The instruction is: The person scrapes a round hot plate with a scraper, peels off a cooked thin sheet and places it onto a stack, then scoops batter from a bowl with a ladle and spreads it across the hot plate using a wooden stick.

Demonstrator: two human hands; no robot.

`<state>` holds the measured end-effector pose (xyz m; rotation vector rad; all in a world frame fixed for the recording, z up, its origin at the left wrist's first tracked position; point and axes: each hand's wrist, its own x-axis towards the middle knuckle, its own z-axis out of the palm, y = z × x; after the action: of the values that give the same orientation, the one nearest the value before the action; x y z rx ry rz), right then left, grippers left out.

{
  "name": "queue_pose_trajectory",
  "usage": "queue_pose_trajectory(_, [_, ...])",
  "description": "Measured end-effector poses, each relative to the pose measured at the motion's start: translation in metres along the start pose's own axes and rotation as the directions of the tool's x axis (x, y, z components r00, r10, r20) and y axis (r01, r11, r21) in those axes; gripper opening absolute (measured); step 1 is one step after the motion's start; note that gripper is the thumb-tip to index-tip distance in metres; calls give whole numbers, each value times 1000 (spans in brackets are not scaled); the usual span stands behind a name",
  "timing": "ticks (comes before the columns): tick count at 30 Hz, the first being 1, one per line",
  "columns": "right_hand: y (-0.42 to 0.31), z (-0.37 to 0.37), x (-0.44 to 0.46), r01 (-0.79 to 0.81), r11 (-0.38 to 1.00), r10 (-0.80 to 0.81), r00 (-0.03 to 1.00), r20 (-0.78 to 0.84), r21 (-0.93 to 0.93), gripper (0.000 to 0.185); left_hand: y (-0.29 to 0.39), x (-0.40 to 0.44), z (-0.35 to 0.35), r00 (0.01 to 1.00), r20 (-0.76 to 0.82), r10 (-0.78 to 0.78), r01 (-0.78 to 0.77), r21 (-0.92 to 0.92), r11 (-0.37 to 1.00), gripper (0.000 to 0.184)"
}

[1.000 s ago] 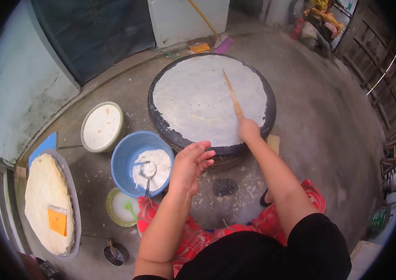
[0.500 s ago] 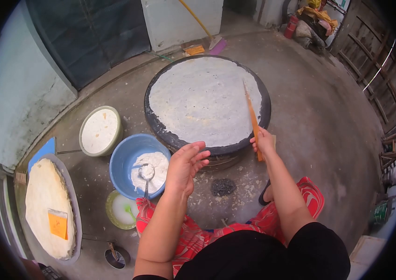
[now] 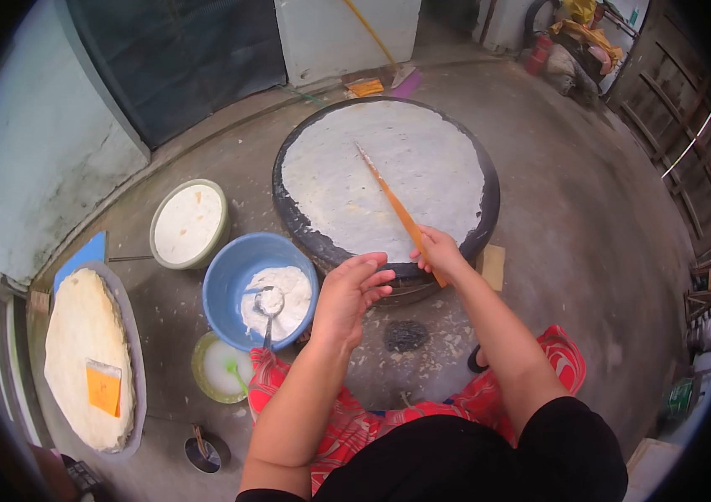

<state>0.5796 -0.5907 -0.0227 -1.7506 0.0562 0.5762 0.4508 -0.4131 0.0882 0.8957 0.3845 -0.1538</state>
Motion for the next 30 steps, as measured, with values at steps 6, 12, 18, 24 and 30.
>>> queue_pose_trajectory(6, [-18, 28, 36, 140, 439, -339, 941, -19, -887, 36, 2, 0, 2, 1000, -2, -10, 10, 7, 1000, 26])
queue_pose_trajectory(12, [-27, 16, 47, -124, 277, -427, 873, -237, -953, 29, 2, -4, -3, 1000, -17, -15, 15, -13, 1000, 27])
queue_pose_trajectory(18, [-11, 37, -6, 343, 701, -371, 924, 91, -625, 31, 6, -9, -3, 1000, 1, -21, 21, -49, 999, 27])
queue_pose_trajectory(24, [22, -30, 18, 172, 889, -342, 866, -366, -424, 34, 10, -14, -7, 1000, 12, -1, 1, -58, 998, 28])
queue_pose_trajectory(30, [17, 7, -29, 434, 709, -516, 856, 9, -556, 32, 6, -14, -7, 1000, 26, -5, 6, -59, 998, 27])
